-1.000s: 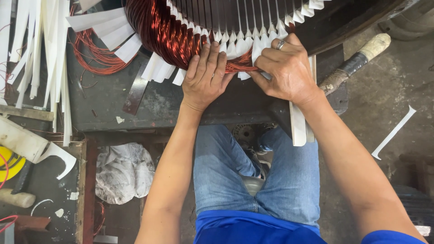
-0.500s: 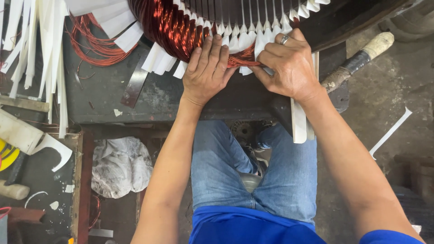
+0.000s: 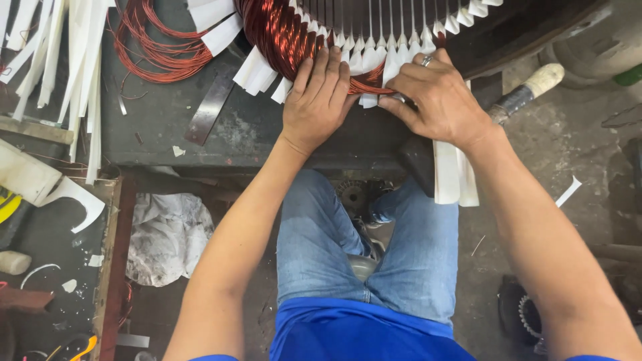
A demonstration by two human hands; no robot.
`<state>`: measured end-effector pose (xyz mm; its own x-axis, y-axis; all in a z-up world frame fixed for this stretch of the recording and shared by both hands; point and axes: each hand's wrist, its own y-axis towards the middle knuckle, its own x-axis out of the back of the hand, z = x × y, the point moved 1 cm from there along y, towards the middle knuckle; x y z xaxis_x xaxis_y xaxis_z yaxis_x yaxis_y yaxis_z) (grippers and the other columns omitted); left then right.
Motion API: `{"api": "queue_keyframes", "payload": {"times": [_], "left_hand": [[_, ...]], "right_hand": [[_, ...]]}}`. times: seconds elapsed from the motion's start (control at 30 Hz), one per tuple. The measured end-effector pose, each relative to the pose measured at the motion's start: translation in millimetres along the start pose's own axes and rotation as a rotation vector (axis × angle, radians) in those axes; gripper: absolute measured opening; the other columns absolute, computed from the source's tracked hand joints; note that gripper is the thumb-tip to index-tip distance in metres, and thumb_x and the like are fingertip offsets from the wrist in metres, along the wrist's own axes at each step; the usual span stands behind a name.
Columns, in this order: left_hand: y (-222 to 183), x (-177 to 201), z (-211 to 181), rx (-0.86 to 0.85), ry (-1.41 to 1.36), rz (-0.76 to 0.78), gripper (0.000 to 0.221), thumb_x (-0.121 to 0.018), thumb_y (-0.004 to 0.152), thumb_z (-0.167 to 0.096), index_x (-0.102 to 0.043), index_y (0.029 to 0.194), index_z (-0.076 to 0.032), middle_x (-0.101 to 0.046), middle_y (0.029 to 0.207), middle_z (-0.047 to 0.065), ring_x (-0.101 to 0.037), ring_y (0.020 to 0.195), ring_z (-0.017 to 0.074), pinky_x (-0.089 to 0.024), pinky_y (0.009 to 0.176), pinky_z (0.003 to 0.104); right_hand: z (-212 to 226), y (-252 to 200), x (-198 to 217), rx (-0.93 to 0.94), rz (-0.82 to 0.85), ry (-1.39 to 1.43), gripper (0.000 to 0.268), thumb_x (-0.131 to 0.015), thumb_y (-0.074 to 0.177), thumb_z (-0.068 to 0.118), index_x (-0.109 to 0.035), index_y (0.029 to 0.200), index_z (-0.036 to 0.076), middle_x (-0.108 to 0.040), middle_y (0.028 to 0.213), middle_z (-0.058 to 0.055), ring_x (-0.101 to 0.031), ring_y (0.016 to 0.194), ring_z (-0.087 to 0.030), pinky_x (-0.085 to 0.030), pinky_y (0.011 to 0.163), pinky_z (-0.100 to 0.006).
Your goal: Manually winding a motor stator by inserting insulation strips and copper wire coils into slots and seating them with a hammer and tool.
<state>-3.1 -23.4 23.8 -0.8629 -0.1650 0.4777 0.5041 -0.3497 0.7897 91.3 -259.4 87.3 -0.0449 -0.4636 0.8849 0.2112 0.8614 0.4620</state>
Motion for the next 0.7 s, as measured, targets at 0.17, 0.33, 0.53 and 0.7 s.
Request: {"api": "queue_keyframes", "payload": {"times": [0.17,0.33,0.53,0.7], "left_hand": [[18.7,20.3,5.7,-0.075,0.052,0.062,0.036,-0.051,0.121,-0.035,-0.073,0.109,-0.009,-0.074,0.124,0.017,-0.067,0.121,0.0319,-0.042,0.12,0.051],[25.2,19.9,8.0,-0.15,-0.008,0.067,0.04,-0.056,0.123,-0.038,-0.067,0.102,-0.007,-0.072,0.114,0.022,-0.067,0.117,0.0378,-0.047,0.121,0.052],[21.4,18.4,-2.6,-0.029,-0.089,0.109,0.033,-0.07,0.115,-0.034,-0.068,0.109,-0.001,-0.07,0.129,0.025,-0.065,0.132,0.0416,-0.046,0.125,0.049],[18.5,16.5,-8.4,0.041,-0.112,0.15,0.028,-0.078,0.109,-0.025,-0.068,0.116,-0.001,-0.068,0.133,0.026,-0.063,0.134,0.0428,-0.043,0.125,0.051]], "right_hand": [[3.2,-1.0,-2.8,-0.034,0.04,-0.018,0.03,-0.064,0.122,0.03,-0.073,0.108,0.006,-0.066,0.092,-0.006,-0.064,0.081,-0.028,-0.041,0.086,-0.042],[9.4,-5.0,-10.9,-0.114,-0.089,0.011,0.026,-0.073,0.118,0.03,-0.066,0.111,0.007,-0.071,0.088,-0.012,-0.064,0.08,-0.036,-0.043,0.09,-0.046],[14.1,-6.5,-11.8,-0.124,-0.132,0.09,0.035,-0.072,0.119,0.028,-0.058,0.096,0.007,-0.061,0.08,-0.009,-0.055,0.076,-0.033,-0.04,0.089,-0.044],[14.1,-9.5,-18.7,-0.113,-0.139,-0.027,0.04,-0.069,0.122,0.033,-0.056,0.097,0.006,-0.062,0.083,-0.01,-0.055,0.077,-0.033,-0.038,0.086,-0.044]]}}
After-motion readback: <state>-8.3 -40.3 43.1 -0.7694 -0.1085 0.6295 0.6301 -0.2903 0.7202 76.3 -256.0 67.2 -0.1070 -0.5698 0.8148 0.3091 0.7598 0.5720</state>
